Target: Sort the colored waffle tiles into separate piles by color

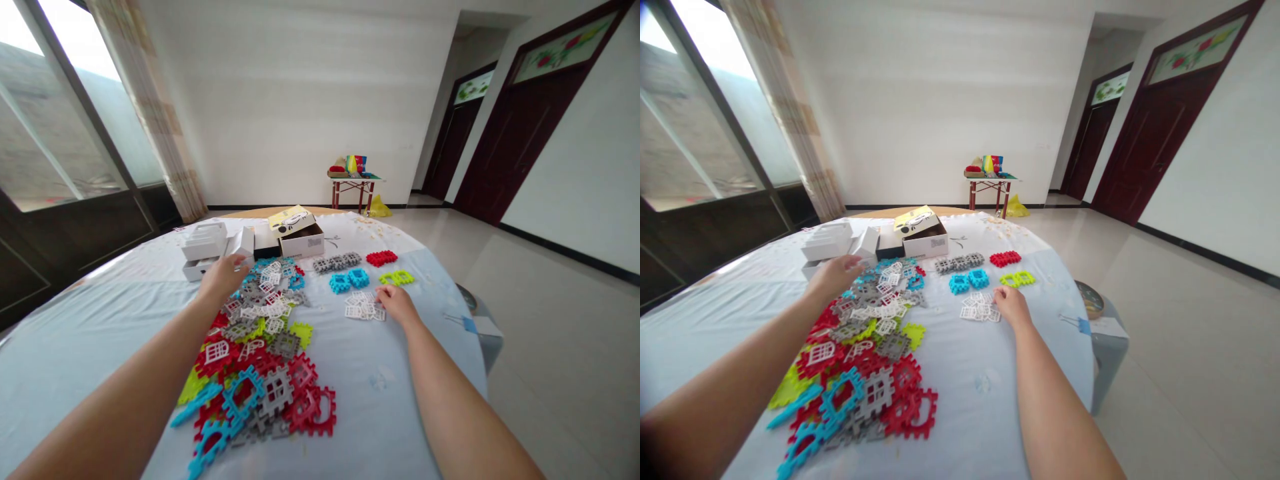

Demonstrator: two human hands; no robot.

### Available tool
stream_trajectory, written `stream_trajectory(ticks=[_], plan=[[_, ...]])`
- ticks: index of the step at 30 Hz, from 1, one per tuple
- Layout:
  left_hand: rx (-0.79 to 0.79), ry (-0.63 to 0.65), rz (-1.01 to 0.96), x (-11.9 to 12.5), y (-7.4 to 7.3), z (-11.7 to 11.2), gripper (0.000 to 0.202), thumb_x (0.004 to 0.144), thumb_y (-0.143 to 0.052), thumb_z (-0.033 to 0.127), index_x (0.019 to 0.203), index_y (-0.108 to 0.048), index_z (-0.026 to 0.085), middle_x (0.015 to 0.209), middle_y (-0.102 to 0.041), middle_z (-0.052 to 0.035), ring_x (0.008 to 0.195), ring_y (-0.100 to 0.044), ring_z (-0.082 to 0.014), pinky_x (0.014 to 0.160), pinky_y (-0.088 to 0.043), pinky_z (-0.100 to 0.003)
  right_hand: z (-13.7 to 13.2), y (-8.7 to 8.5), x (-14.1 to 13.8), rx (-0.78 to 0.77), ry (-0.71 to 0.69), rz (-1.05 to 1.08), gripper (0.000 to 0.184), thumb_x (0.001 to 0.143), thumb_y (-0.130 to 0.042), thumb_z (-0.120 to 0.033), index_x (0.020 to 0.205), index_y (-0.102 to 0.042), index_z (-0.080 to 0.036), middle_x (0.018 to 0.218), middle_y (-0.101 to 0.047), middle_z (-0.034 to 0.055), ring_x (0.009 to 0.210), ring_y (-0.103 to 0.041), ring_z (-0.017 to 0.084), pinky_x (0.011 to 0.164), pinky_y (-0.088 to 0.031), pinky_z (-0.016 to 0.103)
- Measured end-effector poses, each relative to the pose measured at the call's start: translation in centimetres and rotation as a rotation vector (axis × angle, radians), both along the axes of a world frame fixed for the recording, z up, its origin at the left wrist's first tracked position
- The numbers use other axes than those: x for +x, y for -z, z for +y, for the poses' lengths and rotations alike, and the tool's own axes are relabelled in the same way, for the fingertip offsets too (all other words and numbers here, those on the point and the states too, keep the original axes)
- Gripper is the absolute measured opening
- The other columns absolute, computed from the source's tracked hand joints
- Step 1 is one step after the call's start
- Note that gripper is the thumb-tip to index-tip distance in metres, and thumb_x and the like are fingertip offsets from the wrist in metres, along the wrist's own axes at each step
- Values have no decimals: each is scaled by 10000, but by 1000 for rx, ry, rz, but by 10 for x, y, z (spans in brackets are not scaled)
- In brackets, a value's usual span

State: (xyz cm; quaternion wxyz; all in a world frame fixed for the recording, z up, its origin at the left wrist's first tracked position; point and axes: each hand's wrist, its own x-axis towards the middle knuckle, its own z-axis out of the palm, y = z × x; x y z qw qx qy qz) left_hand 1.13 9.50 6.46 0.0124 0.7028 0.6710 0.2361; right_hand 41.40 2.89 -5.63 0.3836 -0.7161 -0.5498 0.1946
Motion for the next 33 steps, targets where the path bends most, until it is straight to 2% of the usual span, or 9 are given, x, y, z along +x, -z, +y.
stream_trajectory(ticks=[3,6,8,16,20,25,28,33], plan=[[-76,-44,55,-24,12,11,532,636,-497,515,1042,-609,191,997,-646,-113,912,-571,-284,730,-418,-337,0,-1,-1,8,14,-32,259,734,-440,-263,866,-641,-168,731,-676,20,634,-604,133,616,-444,225],[-173,-35,92,-32,23,17,539,598,-517,554,992,-626,203,928,-661,-102,870,-583,-277,698,-419,-325,-1,-2,-2,7,13,-37,259,738,-440,-262,863,-645,-167,728,-678,22,663,-610,141,635,-447,230],[-181,-28,94,-32,26,18,492,594,-527,535,954,-628,214,891,-665,-83,837,-588,-254,675,-417,-303,-1,-2,-2,9,9,-43,261,741,-437,-263,870,-644,-169,728,-678,23,670,-611,144,642,-447,234],[-68,-125,46,-29,12,0,448,620,-479,520,911,-553,188,878,-626,-89,796,-570,-244,627,-408,-310,0,1,0,10,4,-47,272,740,-437,-283,885,-635,-163,739,-674,31,673,-606,147,659,-442,240],[1,-83,-83,-40,20,-10,444,621,-488,491,921,-521,166,836,-614,-69,755,-566,-196,649,-418,-282,-1,0,0,-7,0,-35,284,741,-440,-289,908,-631,-162,743,-675,33,675,-606,150,659,-441,242],[-110,11,-96,-59,34,-17,418,618,-494,425,925,-536,146,815,-629,-58,735,-570,-183,646,-420,-272,-1,0,0,-8,2,-34,280,745,-435,-288,898,-631,-160,740,-674,36,678,-608,152,648,-439,239],[-201,46,-47,-61,30,-22,418,630,-480,481,874,-577,156,790,-640,-58,720,-573,-194,636,-415,-278,0,2,0,-9,-3,-42,275,741,-437,-284,890,-635,-163,745,-675,34,679,-609,153,650,-440,239],[-260,23,35,-55,25,-19,571,577,-479,641,872,-602,167,854,-647,-72,780,-580,-223,646,-408,-285,0,3,0,-1,5,-40,289,742,-433,-288,896,-643,-162,731,-675,35,678,-609,153,663,-443,244]])
